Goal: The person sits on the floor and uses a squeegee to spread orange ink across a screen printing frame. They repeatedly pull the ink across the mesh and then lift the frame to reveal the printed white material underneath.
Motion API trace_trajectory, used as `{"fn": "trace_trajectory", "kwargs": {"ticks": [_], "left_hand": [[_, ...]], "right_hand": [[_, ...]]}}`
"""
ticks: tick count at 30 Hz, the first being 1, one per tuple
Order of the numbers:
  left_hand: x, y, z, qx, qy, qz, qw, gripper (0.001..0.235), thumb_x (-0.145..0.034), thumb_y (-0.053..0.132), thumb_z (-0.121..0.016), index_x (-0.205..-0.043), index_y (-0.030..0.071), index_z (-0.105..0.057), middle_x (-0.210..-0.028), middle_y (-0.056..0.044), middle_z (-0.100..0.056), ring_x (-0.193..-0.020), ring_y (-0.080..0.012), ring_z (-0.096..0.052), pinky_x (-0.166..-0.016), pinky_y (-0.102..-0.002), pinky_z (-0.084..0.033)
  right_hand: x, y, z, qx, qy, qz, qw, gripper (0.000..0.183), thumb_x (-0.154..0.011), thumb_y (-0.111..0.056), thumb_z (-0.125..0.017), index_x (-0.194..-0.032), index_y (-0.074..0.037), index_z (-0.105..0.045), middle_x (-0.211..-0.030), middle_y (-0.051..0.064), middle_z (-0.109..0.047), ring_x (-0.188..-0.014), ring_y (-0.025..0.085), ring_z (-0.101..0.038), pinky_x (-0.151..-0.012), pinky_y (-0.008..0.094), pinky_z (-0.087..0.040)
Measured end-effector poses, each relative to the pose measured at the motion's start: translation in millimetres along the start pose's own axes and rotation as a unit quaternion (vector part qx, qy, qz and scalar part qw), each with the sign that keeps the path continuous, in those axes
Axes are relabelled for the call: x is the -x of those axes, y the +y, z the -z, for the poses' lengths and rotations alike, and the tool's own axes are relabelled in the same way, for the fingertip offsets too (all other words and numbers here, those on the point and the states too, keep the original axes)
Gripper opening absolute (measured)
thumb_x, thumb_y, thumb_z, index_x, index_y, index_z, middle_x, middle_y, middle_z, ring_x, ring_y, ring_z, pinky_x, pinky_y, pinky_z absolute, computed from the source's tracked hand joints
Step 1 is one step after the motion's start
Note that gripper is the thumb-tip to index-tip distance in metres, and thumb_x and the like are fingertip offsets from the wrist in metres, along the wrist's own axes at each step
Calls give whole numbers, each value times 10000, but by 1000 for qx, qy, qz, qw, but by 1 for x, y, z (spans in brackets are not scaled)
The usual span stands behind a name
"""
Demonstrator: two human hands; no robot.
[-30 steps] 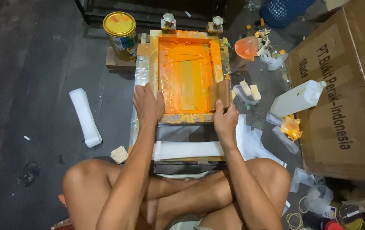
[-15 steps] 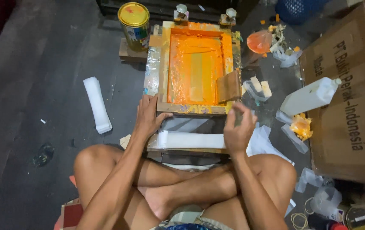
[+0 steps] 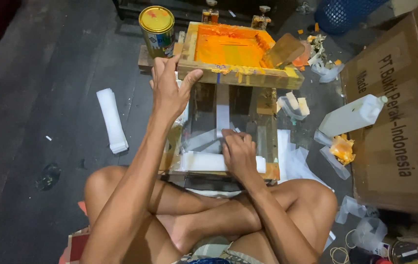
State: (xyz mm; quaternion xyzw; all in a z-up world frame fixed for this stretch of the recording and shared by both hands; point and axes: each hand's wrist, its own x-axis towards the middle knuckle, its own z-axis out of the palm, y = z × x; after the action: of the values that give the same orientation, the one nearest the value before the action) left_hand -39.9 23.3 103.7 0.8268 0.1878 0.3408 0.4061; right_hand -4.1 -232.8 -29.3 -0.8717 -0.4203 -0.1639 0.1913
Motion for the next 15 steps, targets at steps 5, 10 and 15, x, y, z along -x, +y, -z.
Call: {"fn": "trace_trajectory", "kwargs": {"ticks": [5,10,15], "left_hand": [[8,6,2,6,-8,8,1000,732,-995,585,-684,-1395,-13,-550,-1169,-116,-471,-1130,-397,-531,-926,-613,-370],[11,0,4,-7,-15,16,1000,729,-984,602,-687,-1413,27,-552,-1169,-86,-478,-1137,-352,-543,-913,-555,-395],[18,2,14,-58,-62,17,996,765,-953,646,-686,-1371,16,-571,-1141,-81,-461,-1076,-331,-526,-851,-492,-383]], "right_hand": [[-2,7,3,-24,-21,-34,999,388,-886,-366,-752,-1235,-210,-691,-1108,67,-606,-944,343,-610,-696,449,-507],[-2,20,-14,-32,-7,-48,998,101,-870,-266,-788,-968,-252,-767,-1095,9,-645,-950,314,-632,-716,452,-535],[-28,9,68,-290,-155,-8,944,93,-903,-113,-747,-985,-143,-779,-825,88,-755,-759,318,-722,-674,382,-567]]}}
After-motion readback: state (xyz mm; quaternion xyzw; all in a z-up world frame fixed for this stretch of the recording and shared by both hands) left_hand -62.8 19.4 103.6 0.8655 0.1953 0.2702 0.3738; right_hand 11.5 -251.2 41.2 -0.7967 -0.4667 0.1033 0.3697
